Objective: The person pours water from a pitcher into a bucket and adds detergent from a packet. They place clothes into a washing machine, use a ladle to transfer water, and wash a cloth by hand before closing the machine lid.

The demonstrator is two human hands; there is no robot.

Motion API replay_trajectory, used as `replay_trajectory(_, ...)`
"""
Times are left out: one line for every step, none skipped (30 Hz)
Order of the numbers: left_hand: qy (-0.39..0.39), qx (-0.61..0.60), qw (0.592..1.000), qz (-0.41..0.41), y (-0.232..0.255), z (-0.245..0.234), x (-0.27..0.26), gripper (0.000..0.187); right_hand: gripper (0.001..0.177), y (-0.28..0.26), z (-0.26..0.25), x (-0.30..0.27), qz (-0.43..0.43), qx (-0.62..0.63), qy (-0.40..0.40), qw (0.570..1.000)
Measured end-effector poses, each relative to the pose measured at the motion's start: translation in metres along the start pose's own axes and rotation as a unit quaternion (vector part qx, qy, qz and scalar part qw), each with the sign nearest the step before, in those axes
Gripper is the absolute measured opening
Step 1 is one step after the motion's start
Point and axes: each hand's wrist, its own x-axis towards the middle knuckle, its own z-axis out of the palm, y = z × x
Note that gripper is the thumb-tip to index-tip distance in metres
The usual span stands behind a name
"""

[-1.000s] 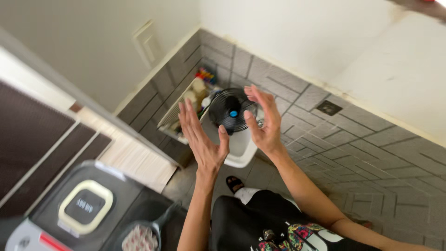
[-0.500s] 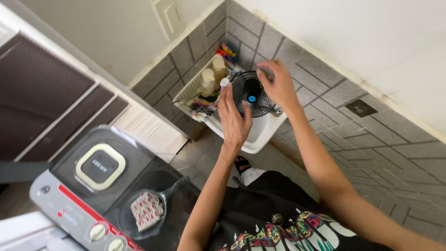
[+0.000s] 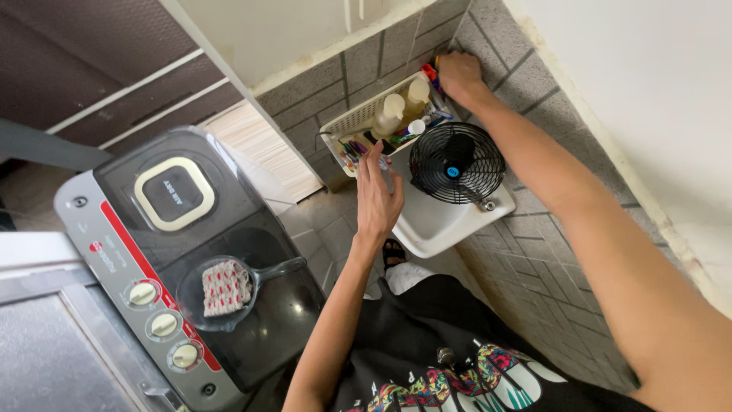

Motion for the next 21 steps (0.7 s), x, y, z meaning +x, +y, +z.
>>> replay_trajectory(-0.019, -0.007, 0.999, -0.028, 0.001, 0.002, 0.003, 0.055, 0.020, 0.005, -0.003, 0.004, 0.015, -0.015, -0.037, 0.999)
replay_trajectory(-0.039, -0.014, 0.998, -0.055, 0.002, 0.004, 0.006, 0.055, 0.019, 0.006, -0.008, 0.007, 0.030, -0.031, -0.073, 0.996)
replay_trajectory(-0.038, -0.014, 0.998, -0.054, 0.003, 0.008, 0.011, 0.055, 0.019, 0.005, -0.017, 0.010, 0.029, -0.032, -0.072, 0.996)
replay_trajectory(-0.018, -0.017, 0.999, -0.028, 0.006, 0.012, 0.016, 0.055, 0.021, 0.000, -0.030, 0.012, 0.005, -0.063, -0.021, 0.998)
replay_trajectory(0.001, -0.021, 1.000, -0.001, 0.008, 0.017, 0.021, 0.056, 0.028, -0.007, -0.047, 0.010, -0.019, -0.093, 0.030, 0.995)
replay_trajectory(0.002, -0.021, 1.000, 0.000, 0.011, 0.022, 0.027, 0.056, 0.028, -0.014, -0.069, 0.007, -0.019, -0.094, 0.031, 0.995)
replay_trajectory(0.004, -0.039, 0.999, 0.012, 0.013, 0.027, 0.034, 0.056, 0.023, -0.020, -0.097, 0.003, 0.041, -0.056, -0.044, 0.997)
replay_trajectory(0.006, -0.057, 0.998, 0.025, 0.016, 0.031, 0.041, 0.057, 0.023, -0.027, -0.126, -0.004, 0.101, -0.016, -0.119, 0.988)
replay_trajectory(0.007, -0.056, 0.998, 0.025, 0.020, 0.036, 0.049, 0.057, 0.023, -0.035, -0.153, -0.015, 0.105, 0.018, -0.100, 0.989)
replay_trajectory(0.008, -0.058, 0.998, 0.037, 0.023, 0.040, 0.057, 0.060, 0.023, -0.044, -0.180, -0.026, 0.109, 0.052, -0.081, 0.989)
replay_trajectory(0.010, -0.058, 0.997, 0.047, 0.026, 0.043, 0.066, 0.063, 0.025, -0.051, -0.204, -0.042, 0.098, 0.128, -0.054, 0.985)
replay_trajectory(0.013, -0.057, 0.997, 0.046, 0.030, 0.046, 0.076, 0.063, 0.027, -0.059, -0.226, -0.055, 0.086, 0.203, -0.026, 0.975)
replay_trajectory(0.025, -0.060, 0.996, 0.065, 0.035, 0.046, 0.084, 0.072, 0.028, -0.070, -0.247, -0.064, 0.064, 0.250, -0.037, 0.966)
replay_trajectory(0.036, -0.063, 0.994, 0.085, 0.039, 0.043, 0.091, 0.081, 0.029, -0.080, -0.266, -0.072, 0.041, 0.296, -0.047, 0.953)
replay_trajectory(0.039, -0.062, 0.994, 0.083, 0.043, 0.038, 0.097, 0.081, 0.029, -0.093, -0.283, -0.077, 0.037, 0.296, -0.049, 0.953)
replay_trajectory(0.061, -0.058, 0.991, 0.102, 0.047, 0.032, 0.102, 0.089, 0.030, -0.105, -0.299, -0.084, 0.025, 0.301, -0.075, 0.950)
replay_trajectory(0.083, -0.054, 0.988, 0.118, 0.051, 0.025, 0.103, 0.097, 0.031, -0.118, -0.313, -0.093, 0.012, 0.305, -0.103, 0.947)
replay_trajectory(0.087, -0.053, 0.988, 0.114, 0.053, 0.015, 0.100, 0.097, 0.031, -0.132, -0.326, -0.102, 0.007, 0.304, -0.107, 0.947)
replay_trajectory(0.056, -0.085, 0.993, 0.056, 0.052, 0.004, 0.095, 0.094, 0.031, -0.148, -0.335, -0.112, 0.007, 0.322, -0.124, 0.939)
replay_trajectory(0.025, -0.118, 0.993, -0.001, 0.050, -0.007, 0.088, 0.091, 0.030, -0.164, -0.341, -0.123, 0.006, 0.340, -0.140, 0.930)
replay_trajectory(0.035, -0.113, 0.993, -0.012, 0.045, -0.019, 0.078, 0.091, 0.030, -0.183, -0.343, -0.133, -0.004, 0.339, -0.151, 0.929)
